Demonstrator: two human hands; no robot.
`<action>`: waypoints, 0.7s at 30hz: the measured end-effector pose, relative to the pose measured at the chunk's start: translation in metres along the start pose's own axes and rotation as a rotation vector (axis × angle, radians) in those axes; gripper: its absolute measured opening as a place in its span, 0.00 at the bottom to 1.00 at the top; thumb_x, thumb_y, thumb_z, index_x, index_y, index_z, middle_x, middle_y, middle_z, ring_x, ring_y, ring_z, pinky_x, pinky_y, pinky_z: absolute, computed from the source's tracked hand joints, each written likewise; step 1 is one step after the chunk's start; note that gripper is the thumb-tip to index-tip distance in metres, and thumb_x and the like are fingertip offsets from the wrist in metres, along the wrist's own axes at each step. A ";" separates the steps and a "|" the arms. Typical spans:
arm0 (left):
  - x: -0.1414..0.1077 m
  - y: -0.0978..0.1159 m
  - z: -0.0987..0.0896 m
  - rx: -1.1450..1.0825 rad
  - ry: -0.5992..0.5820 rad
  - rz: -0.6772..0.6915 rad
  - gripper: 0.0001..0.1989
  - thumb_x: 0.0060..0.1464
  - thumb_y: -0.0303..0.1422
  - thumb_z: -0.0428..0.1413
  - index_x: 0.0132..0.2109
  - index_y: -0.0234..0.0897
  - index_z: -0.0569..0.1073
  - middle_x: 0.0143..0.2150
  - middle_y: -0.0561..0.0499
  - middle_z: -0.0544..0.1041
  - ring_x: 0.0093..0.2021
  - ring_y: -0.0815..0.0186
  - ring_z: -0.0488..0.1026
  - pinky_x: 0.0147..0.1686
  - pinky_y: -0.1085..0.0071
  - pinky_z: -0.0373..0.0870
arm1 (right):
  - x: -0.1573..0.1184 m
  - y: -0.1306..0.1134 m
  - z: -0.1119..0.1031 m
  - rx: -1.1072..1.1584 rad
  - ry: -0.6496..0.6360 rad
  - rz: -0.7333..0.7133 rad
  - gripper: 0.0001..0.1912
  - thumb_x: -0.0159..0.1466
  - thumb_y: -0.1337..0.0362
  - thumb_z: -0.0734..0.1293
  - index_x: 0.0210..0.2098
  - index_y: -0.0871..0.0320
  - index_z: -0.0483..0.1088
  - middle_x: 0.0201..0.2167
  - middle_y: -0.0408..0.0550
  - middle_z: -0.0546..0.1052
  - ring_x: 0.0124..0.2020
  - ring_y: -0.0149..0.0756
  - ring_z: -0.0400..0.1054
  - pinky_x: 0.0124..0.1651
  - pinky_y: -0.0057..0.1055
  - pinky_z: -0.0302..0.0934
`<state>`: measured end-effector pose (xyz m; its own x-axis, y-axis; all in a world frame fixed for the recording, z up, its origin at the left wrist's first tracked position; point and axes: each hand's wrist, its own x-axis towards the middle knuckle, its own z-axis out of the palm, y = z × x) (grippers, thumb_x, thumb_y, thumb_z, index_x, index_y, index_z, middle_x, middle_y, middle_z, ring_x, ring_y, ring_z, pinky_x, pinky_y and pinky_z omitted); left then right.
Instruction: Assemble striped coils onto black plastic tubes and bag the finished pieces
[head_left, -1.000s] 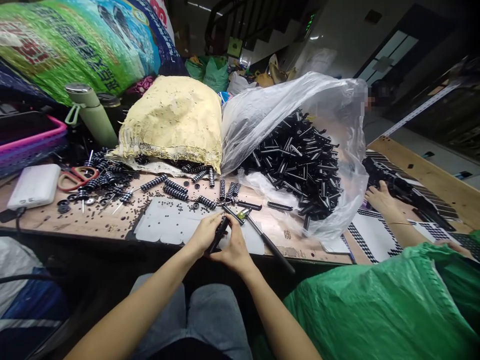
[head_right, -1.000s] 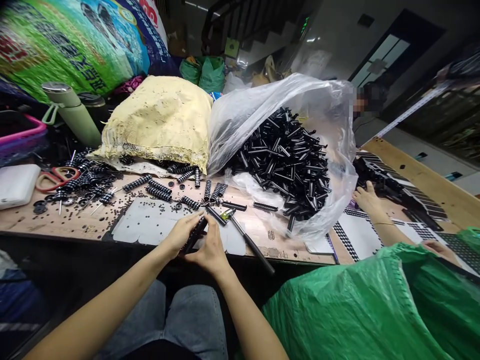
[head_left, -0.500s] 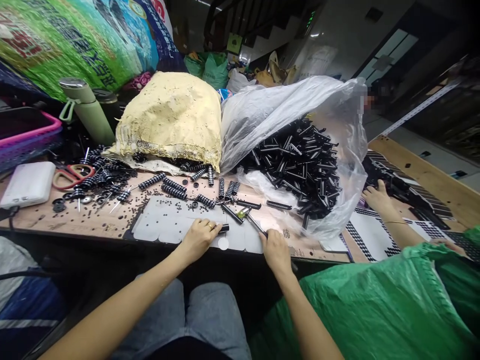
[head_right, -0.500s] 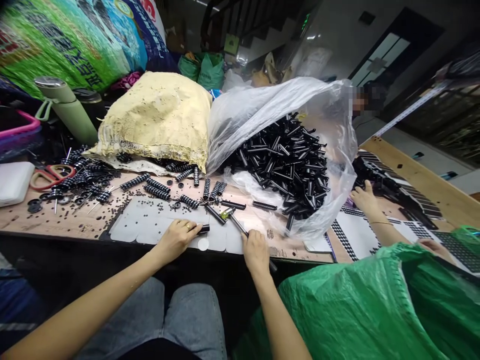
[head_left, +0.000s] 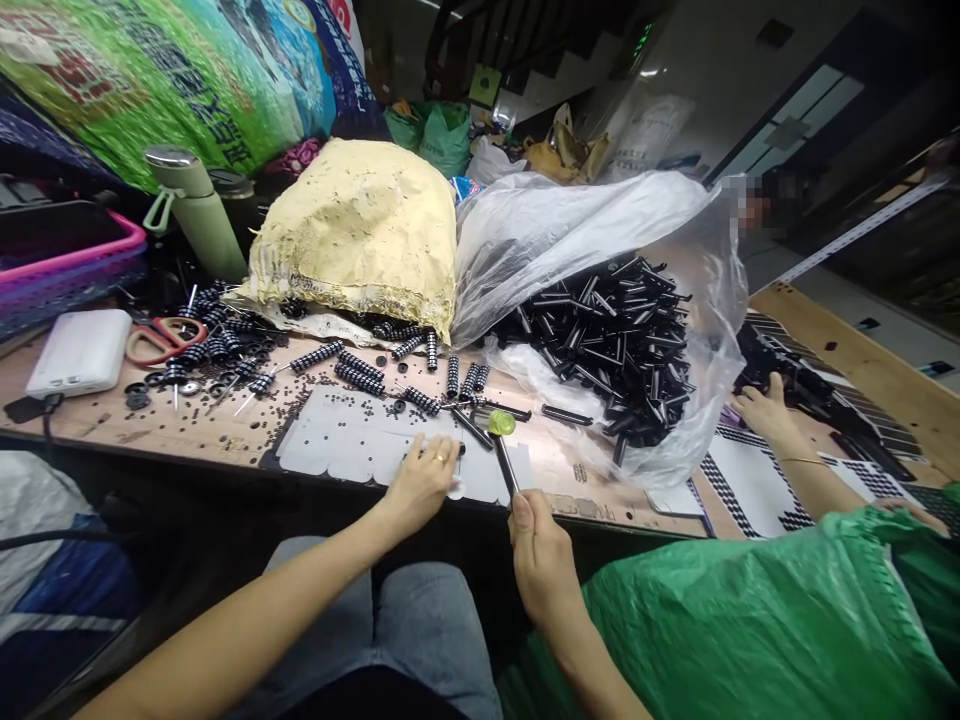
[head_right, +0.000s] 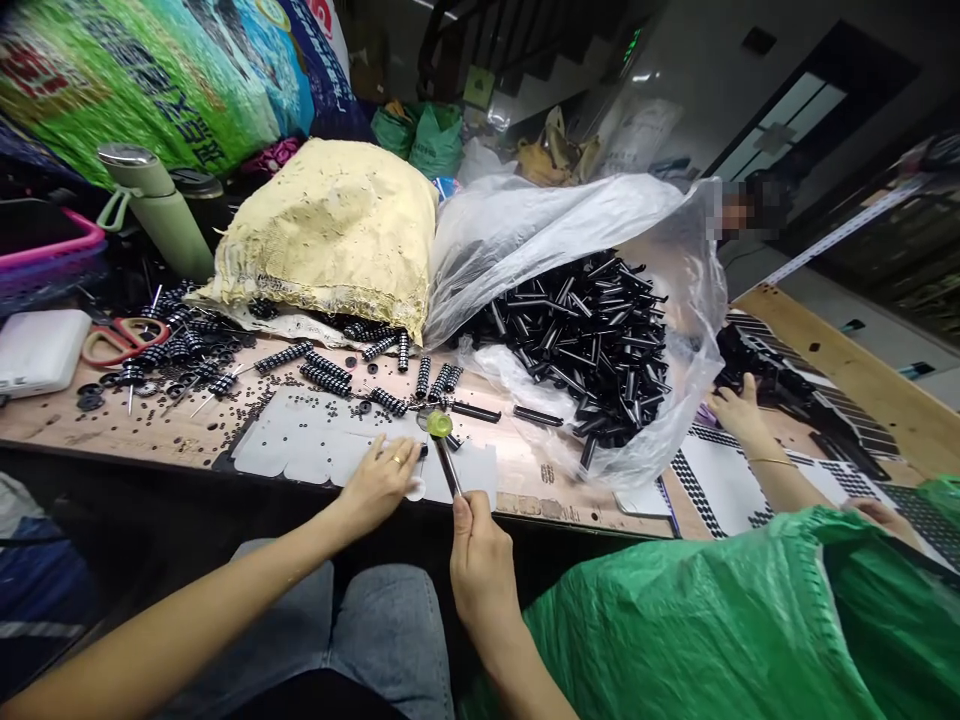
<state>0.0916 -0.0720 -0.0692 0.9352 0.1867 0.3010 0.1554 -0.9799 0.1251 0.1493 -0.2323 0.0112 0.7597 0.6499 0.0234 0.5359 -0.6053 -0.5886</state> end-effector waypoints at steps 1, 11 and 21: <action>0.001 0.005 0.001 -0.018 0.000 -0.021 0.25 0.56 0.37 0.44 0.56 0.25 0.57 0.55 0.34 0.62 0.56 0.53 0.57 0.55 0.54 0.49 | -0.001 -0.009 -0.003 0.068 0.015 -0.021 0.17 0.65 0.54 0.46 0.29 0.55 0.58 0.16 0.39 0.63 0.17 0.31 0.58 0.23 0.26 0.49; 0.013 0.014 0.004 -0.144 -0.070 -0.095 0.35 0.52 0.44 0.43 0.58 0.17 0.51 0.59 0.29 0.53 0.61 0.51 0.46 0.58 0.55 0.45 | -0.008 -0.043 0.002 0.211 -0.011 -0.123 0.15 0.65 0.55 0.49 0.32 0.56 0.59 0.15 0.37 0.60 0.15 0.28 0.57 0.20 0.24 0.49; 0.012 0.012 0.016 -0.178 0.016 0.005 0.25 0.50 0.33 0.43 0.55 0.24 0.58 0.52 0.33 0.65 0.55 0.50 0.59 0.52 0.52 0.56 | -0.003 -0.012 0.030 -0.321 -0.157 -0.089 0.19 0.67 0.58 0.44 0.33 0.55 0.61 0.22 0.45 0.73 0.23 0.35 0.69 0.23 0.25 0.47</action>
<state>0.1098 -0.0825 -0.0794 0.9304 0.1840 0.3170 0.0901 -0.9532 0.2886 0.1295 -0.2133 -0.0065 0.6526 0.7538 -0.0763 0.7042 -0.6406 -0.3061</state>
